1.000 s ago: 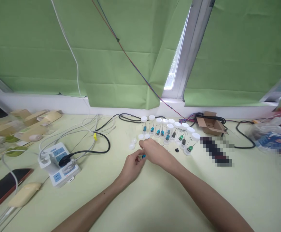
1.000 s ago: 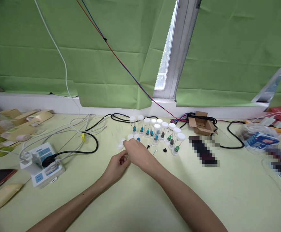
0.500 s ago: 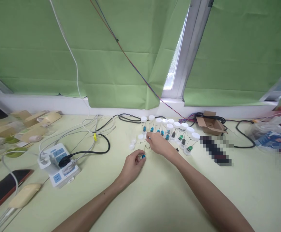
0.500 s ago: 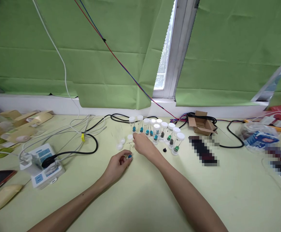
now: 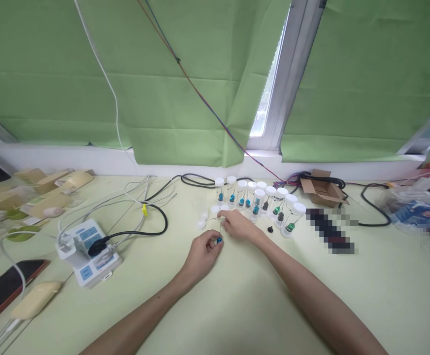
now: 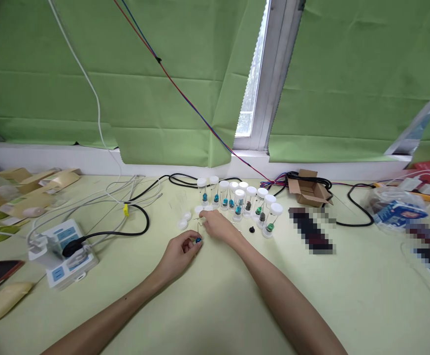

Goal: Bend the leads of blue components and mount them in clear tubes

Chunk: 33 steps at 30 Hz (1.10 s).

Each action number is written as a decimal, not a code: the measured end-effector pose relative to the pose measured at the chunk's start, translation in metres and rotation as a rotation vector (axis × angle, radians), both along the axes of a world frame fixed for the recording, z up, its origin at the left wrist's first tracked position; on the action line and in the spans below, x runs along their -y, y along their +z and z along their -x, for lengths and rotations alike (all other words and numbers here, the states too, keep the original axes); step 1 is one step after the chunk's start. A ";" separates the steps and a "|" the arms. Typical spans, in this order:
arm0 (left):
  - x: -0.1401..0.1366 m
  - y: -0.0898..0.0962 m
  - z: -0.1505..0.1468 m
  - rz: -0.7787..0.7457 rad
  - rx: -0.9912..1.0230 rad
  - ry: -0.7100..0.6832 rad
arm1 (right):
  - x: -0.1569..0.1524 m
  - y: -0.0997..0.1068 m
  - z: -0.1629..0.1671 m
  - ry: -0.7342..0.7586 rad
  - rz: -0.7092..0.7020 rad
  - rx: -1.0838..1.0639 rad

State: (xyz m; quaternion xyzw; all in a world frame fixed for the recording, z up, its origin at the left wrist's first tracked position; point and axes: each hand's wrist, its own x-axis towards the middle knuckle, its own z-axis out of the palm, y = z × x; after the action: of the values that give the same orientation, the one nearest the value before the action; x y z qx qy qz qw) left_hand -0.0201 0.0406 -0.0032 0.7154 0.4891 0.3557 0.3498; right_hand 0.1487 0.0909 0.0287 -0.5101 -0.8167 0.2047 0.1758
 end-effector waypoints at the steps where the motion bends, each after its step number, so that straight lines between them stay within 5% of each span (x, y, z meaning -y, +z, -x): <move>1: 0.000 0.000 0.000 0.000 -0.002 -0.001 | -0.001 -0.004 0.001 -0.004 -0.009 -0.005; 33: 0.000 -0.002 0.000 -0.026 -0.051 -0.009 | -0.005 -0.021 0.007 0.016 -0.073 0.038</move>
State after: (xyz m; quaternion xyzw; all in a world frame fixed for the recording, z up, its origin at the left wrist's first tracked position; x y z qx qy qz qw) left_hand -0.0206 0.0409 -0.0052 0.7308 0.4903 0.3419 0.3295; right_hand 0.1412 0.0954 0.0072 -0.5008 -0.8308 0.1663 0.1769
